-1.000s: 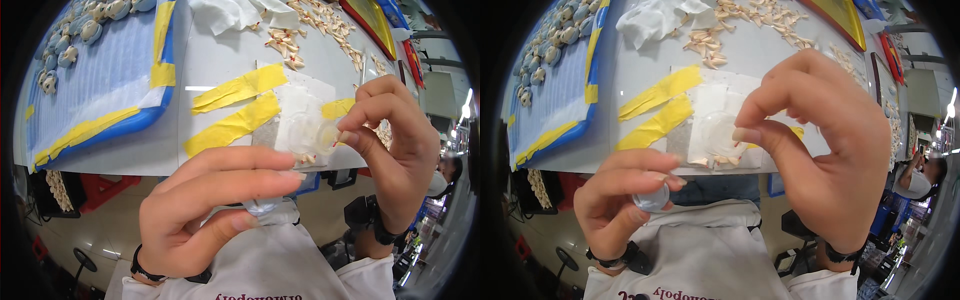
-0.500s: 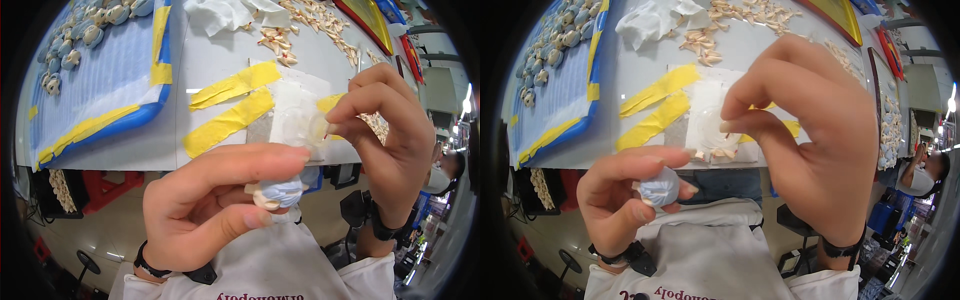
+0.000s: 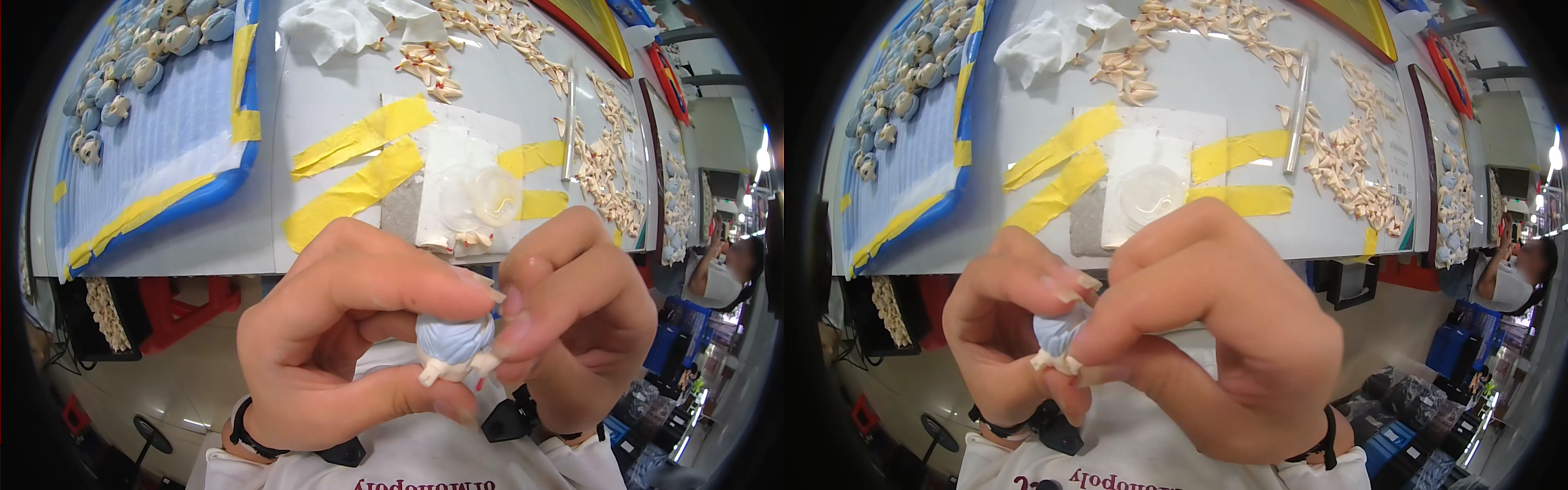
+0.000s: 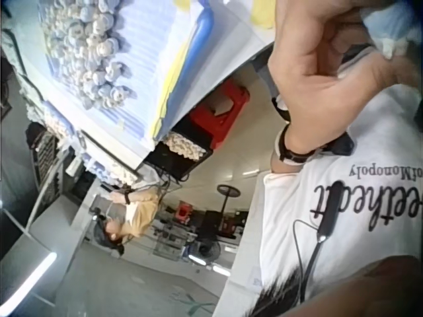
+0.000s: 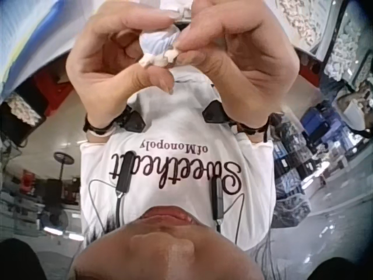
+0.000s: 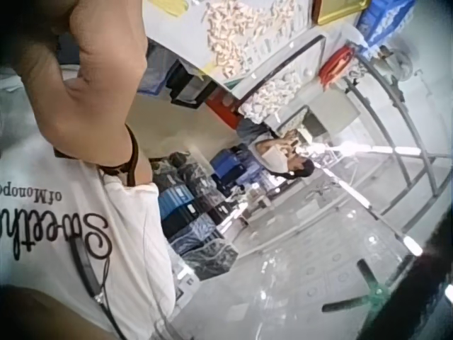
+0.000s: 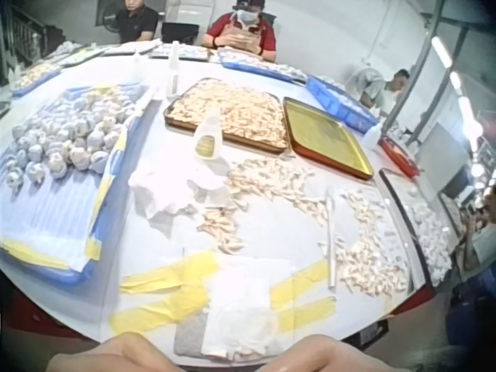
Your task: The person assembles miniature figurines by hand, picking up small white ear-like pieces from a table and attaching them to the sides of small heads with blue hair. The person repeatedly picks up a head, attaches two pieces, and places the completed head onto a blue tray.
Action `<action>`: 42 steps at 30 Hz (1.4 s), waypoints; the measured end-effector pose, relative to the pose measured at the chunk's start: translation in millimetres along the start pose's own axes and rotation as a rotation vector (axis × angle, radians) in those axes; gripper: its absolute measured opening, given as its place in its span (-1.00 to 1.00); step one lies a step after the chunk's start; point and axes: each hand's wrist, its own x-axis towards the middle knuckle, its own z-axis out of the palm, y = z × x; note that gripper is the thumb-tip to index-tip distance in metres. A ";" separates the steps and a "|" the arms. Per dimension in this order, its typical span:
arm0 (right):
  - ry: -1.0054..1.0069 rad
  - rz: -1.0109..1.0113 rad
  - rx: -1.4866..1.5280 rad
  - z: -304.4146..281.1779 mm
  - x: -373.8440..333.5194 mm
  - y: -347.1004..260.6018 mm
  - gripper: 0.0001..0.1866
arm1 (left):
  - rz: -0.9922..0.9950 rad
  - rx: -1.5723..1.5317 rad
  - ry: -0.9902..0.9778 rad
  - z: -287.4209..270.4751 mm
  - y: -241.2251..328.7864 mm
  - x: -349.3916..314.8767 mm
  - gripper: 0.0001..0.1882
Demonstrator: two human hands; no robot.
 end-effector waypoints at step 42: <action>-0.355 -0.263 -0.887 -54.4 120.0 32.4 -0.88 | 0.085 0.128 0.007 -16.1 10.2 0.8 -0.59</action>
